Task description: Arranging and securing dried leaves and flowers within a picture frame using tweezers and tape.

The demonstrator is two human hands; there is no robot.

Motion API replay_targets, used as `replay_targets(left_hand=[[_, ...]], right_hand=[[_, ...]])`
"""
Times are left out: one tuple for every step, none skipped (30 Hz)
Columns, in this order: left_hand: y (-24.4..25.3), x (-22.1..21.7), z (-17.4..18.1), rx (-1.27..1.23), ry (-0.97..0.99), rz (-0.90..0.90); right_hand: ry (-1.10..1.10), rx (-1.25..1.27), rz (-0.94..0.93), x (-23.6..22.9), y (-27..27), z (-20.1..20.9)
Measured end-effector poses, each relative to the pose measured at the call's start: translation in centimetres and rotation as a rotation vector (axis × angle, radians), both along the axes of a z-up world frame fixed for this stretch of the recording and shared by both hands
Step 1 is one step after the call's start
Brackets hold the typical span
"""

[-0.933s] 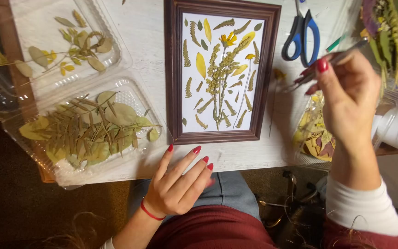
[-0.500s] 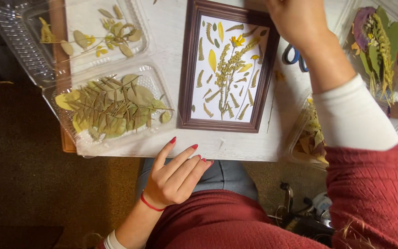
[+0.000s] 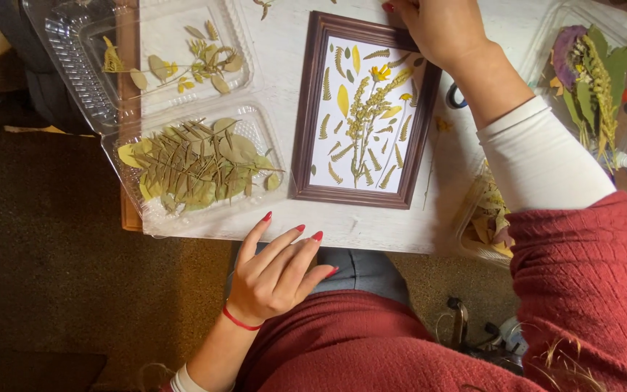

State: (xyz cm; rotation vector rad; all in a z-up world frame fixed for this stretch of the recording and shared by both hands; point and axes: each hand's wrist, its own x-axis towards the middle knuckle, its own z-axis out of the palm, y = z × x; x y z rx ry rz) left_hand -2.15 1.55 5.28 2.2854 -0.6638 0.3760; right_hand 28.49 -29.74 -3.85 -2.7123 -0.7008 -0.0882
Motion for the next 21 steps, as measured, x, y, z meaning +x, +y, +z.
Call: replay_targets(left_hand=[[0.0,0.2,0.3,0.009,-0.01,-0.007],[-0.1,0.5,0.5,0.019,-0.02,-0.013],[0.1,0.5,0.5,0.013,-0.021,-0.028],[0.2,0.5,0.4,0.019,-0.034,-0.023],[0.0,0.6,0.2,0.013,-0.046,-0.027],[-0.2,0.3,-0.3,-0.004,-0.045,-0.05],[-0.3,0.1,-0.9,0.027,-0.04,-0.073],[-0.4,-0.1,-1.5,0.058,-0.035,-0.097],[-1.1,0.0,-1.9,0.048,-0.036,-0.116],[-1.7,0.2,-2.3,0.065,-0.038,-0.179],[-2.3,0.2,-2.7,0.089,-0.039,-0.238],[-3.5,1.0,-3.0,0.084,-0.039,-0.252],[-4.8,1.5,-3.2,0.092,-0.033,-0.283],[-6.2,2.0,-3.4,0.1,-0.028,-0.313],[-7.8,2.2,-4.1,0.093,-0.018,-0.317],[-9.4,2.4,-4.7,0.128,-0.033,-0.345],[-10.6,3.0,-5.4,0.178,-0.058,-0.368],[-11.5,3.4,-5.7,0.185,-0.059,-0.367],[-12.6,3.9,-6.0,0.235,-0.032,-0.388],[-13.6,4.3,-6.3,0.285,-0.005,-0.409],[-14.1,4.2,-6.5,0.29,0.003,-0.404]], right_hand=[[-0.005,0.037,0.02,-0.2,0.0,0.4],[-0.01,0.074,0.04,-0.4,0.0,0.8],[-0.012,0.069,0.025,-1.5,-0.1,2.5],[0.037,0.134,-0.032,-2.7,-0.2,4.2],[0.085,0.188,-0.099,-4.1,-0.9,6.0],[0.083,0.172,-0.122,-6.1,-2.0,7.1],[0.094,0.183,-0.281,-7.9,-2.9,8.1],[0.1,0.194,-0.44,-9.8,-3.6,9.1],[0.097,0.185,-0.46,-11.9,-5.2,8.9],[0.323,0.453,-0.563,-14.1,-6.6,8.7],[0.552,0.73,-0.649,-16.2,-7.8,8.3],[0.547,0.73,-0.664,-17.3,-8.9,7.3],[0.576,0.859,-0.655,-18.5,-10.0,6.3],[0.603,0.989,-0.645,-19.7,-11.2,5.3],[0.608,0.982,-0.655,-19.6,-10.7,5.7],[0.613,0.98,-0.724,-19.5,-10.3,6.1],[0.613,0.99,-0.78,-18.9,-9.4,6.2],[0.614,0.996,-0.776,-18.8,-9.4,5.3],[0.669,0.999,-0.762,-18.5,-9.6,4.6],[0.723,1.001,-0.748,-18.3,-9.7,3.8],[0.733,1.002,-0.744,-18.3,-9.6,3.4]])
